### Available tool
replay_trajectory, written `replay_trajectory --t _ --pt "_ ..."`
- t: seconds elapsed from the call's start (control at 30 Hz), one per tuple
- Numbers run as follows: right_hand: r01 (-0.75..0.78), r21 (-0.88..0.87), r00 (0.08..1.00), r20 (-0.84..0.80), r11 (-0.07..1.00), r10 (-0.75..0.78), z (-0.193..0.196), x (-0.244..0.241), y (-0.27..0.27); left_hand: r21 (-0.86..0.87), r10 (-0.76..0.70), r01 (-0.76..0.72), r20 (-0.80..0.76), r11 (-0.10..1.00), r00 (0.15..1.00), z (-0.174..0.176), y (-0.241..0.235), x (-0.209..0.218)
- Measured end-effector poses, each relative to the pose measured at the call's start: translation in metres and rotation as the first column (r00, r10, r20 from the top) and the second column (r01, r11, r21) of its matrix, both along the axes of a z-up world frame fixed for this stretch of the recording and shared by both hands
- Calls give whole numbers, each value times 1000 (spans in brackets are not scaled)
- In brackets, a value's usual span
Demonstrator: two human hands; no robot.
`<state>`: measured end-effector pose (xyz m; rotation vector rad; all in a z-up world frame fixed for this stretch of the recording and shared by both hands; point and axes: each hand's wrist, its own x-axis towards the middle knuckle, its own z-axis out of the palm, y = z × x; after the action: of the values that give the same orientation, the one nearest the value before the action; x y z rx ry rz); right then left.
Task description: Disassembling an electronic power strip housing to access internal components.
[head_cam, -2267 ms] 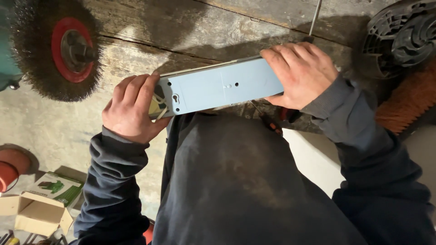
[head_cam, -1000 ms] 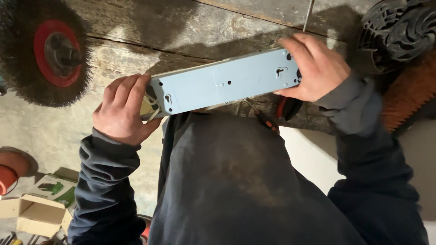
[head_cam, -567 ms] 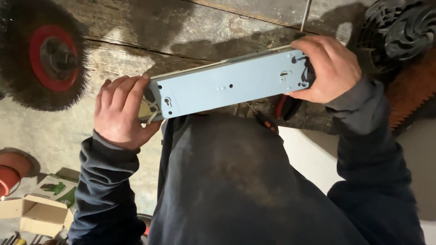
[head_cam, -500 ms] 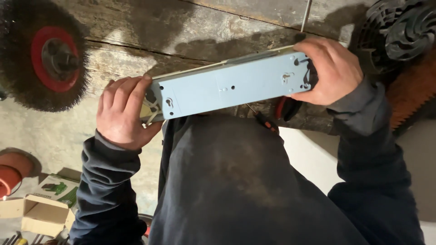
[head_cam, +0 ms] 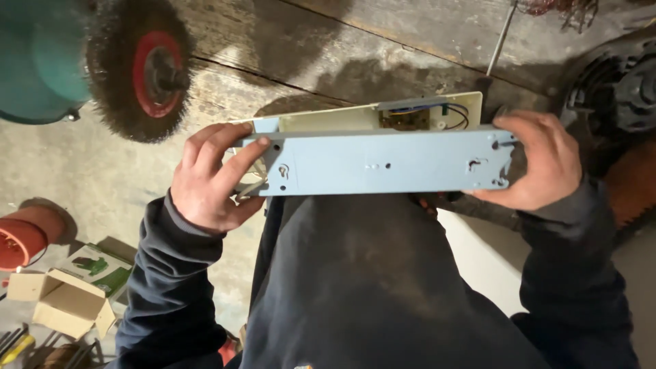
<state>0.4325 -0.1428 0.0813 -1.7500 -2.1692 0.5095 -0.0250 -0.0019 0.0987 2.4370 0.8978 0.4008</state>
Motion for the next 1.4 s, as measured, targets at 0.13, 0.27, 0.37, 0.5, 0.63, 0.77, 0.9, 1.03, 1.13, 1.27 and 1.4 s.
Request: replay_trajectory --t 0.13,0.27,0.37,0.5,0.63,0.77,0.9,1.03,1.13,1.27,1.4 --pt "21 -29 991 -130 999 -25 -4 0 -16 -38 -9 11 60 999 998 11 -4 -5" --pt "90 -83 834 -538 992 -121 -13 -4 -21 -80 -47 54 84 995 995 18 1 1" --pt "171 -41 617 -775 985 -139 -25 -18 -16 -91 -101 105 44 990 994 18 4 11" --pt "333 47 317 -946 942 -65 -51 -30 -10 -330 -128 129 26 935 991 12 0 19" --pt "369 -23 74 -996 929 -54 -53 -56 6 -312 -192 195 38 930 981 5 5 40" --pt "420 -69 -6 -997 905 -73 -52 -67 18 -536 -247 268 113 801 962 -26 17 63" --pt "434 -126 -22 -991 892 -129 -48 -54 31 -677 -299 183 -57 713 953 -33 28 84" --pt "474 -176 36 -975 863 -219 -39 -42 60 -693 -429 267 -68 670 901 -29 50 94" --pt "528 -155 235 -918 835 -319 -23 -35 96 -844 -405 340 162 416 900 -69 66 87" --pt "462 -2 516 -812 887 -271 -9 -28 141 -919 -152 352 378 -176 913 -143 76 67" --pt "429 21 732 -594 903 -334 -12 -28 182 -801 70 433 446 -413 892 -136 74 71"
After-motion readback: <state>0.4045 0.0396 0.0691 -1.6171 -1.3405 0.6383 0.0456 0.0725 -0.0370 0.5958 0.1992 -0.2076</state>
